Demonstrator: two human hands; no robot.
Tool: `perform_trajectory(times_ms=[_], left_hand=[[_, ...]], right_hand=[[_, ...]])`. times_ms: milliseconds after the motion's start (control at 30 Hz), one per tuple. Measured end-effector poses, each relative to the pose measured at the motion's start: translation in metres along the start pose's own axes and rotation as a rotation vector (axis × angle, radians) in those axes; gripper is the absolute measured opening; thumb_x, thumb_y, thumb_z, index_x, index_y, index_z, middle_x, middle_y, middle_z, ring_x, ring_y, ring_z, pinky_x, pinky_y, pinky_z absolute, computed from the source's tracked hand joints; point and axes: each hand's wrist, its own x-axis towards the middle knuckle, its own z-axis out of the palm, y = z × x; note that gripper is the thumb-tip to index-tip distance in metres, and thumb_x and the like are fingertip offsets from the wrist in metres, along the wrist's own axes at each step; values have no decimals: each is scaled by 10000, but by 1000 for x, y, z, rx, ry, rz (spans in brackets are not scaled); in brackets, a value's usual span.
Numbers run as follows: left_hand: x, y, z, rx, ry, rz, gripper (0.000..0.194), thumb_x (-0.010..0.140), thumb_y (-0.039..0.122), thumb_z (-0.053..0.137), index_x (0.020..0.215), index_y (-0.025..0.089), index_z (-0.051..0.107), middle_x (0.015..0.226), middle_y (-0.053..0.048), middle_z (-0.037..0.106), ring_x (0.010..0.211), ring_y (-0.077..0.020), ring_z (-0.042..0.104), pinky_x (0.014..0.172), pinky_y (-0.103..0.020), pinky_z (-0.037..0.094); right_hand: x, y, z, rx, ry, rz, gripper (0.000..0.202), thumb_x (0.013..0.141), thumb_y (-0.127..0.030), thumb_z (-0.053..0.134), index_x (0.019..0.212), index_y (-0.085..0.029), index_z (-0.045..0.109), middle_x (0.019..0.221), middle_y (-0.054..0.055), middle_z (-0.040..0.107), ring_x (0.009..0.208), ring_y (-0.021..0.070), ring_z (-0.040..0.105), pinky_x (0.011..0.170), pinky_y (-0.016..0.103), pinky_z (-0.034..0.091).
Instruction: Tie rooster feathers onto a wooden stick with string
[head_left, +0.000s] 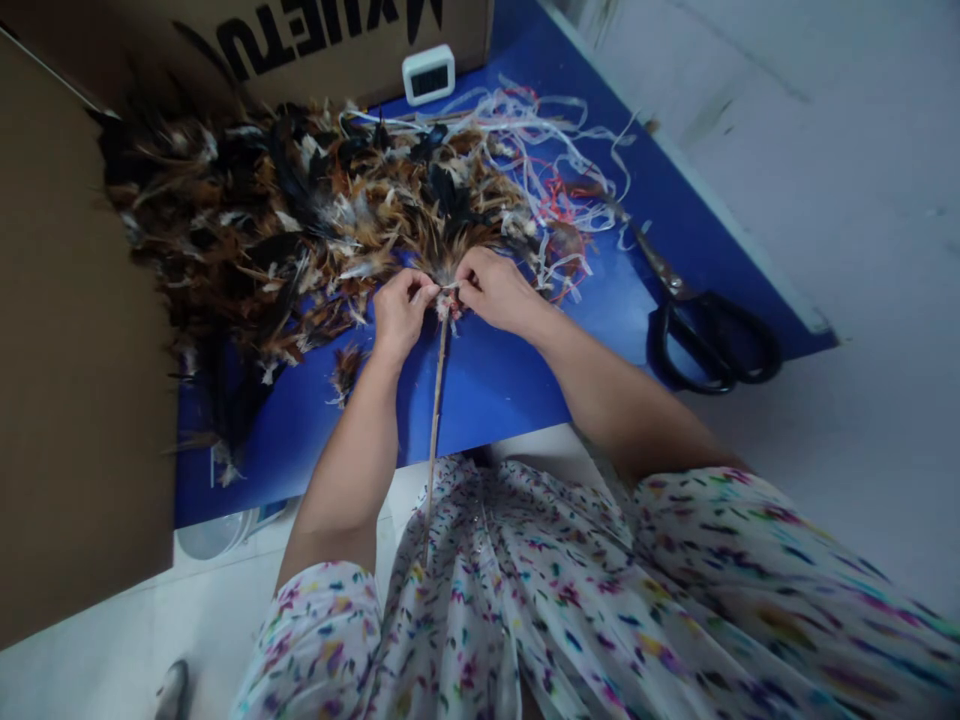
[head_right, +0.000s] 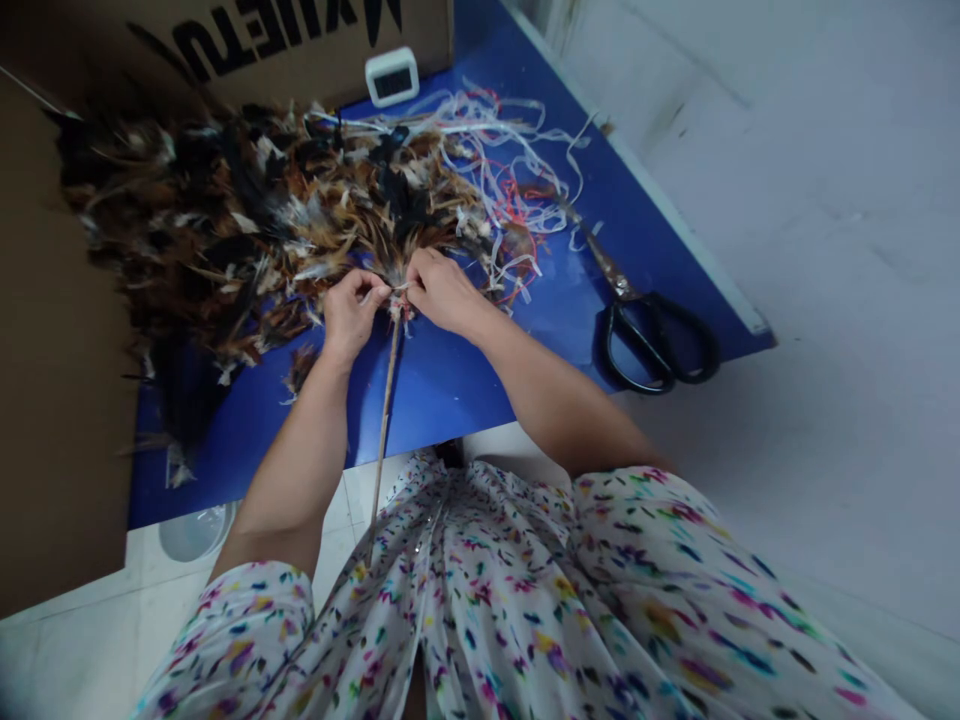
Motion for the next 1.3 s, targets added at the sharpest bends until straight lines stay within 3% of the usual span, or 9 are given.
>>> perform_trajectory(times_ms=[367, 633, 700, 833, 933, 1033, 1200, 1300], left_hand=[[-2, -7, 8, -226, 58, -166, 181, 880, 326, 652, 781, 200, 568, 691, 40, 617, 607, -83, 617, 609, -205, 557], [-2, 1, 5, -209, 83, -212, 122, 859, 147, 607, 765, 199, 549, 683, 39, 608, 592, -92, 621, 585, -222, 544], [-2, 4, 3, -135, 95, -163, 146, 835, 93, 590, 744, 199, 548, 667, 37, 592, 585, -91, 599, 576, -214, 507], [-3, 7, -5, 111, 112, 64, 171, 815, 59, 583, 719, 198, 557, 689, 17, 588, 657, -100, 557, 658, -227, 453], [-4, 8, -10, 172, 97, 109, 147, 857, 108, 572, 736, 190, 587, 744, -8, 614, 711, -112, 566, 707, -239, 440], [-3, 7, -11, 24, 94, 55, 148, 876, 204, 603, 730, 182, 606, 736, -8, 606, 657, -100, 563, 668, -227, 444], [-1, 10, -3, -562, 104, -86, 350, 806, 510, 699, 766, 174, 610, 833, 3, 614, 450, -23, 469, 389, -181, 322], [-1, 16, -1, -772, 108, -84, 405, 743, 536, 760, 753, 168, 592, 911, -1, 654, 405, 14, 425, 367, -173, 313]], right_hand=[[-2, 0, -2, 37, 27, 62, 130, 823, -66, 483, 807, -187, 528, 757, 37, 581, 716, 155, 572, 722, 300, 460], [-4, -1, -4, 94, 41, 107, 113, 831, -90, 486, 826, -200, 511, 777, 28, 583, 709, 156, 594, 718, 301, 473], [-4, -3, -4, 85, 59, 103, 109, 830, -93, 481, 817, -199, 499, 805, 41, 587, 765, 168, 603, 744, 307, 469], [-4, -6, -5, 47, 103, 64, 96, 831, -107, 496, 808, -200, 493, 861, 58, 602, 794, 166, 584, 772, 310, 459], [-4, -7, -6, 56, 100, 55, 85, 832, -116, 499, 815, -198, 505, 837, 49, 598, 761, 158, 570, 743, 299, 449], [-4, -7, -6, 98, 100, 72, 87, 828, -113, 489, 826, -198, 510, 779, 27, 578, 737, 154, 568, 705, 280, 435], [-4, -10, -6, 111, 81, 70, 78, 855, -125, 480, 842, -192, 516, 744, 12, 556, 695, 144, 546, 685, 271, 405], [-3, -12, -6, 85, 46, 61, 84, 863, -121, 475, 860, -186, 529, 746, 12, 561, 672, 140, 521, 679, 273, 386]])
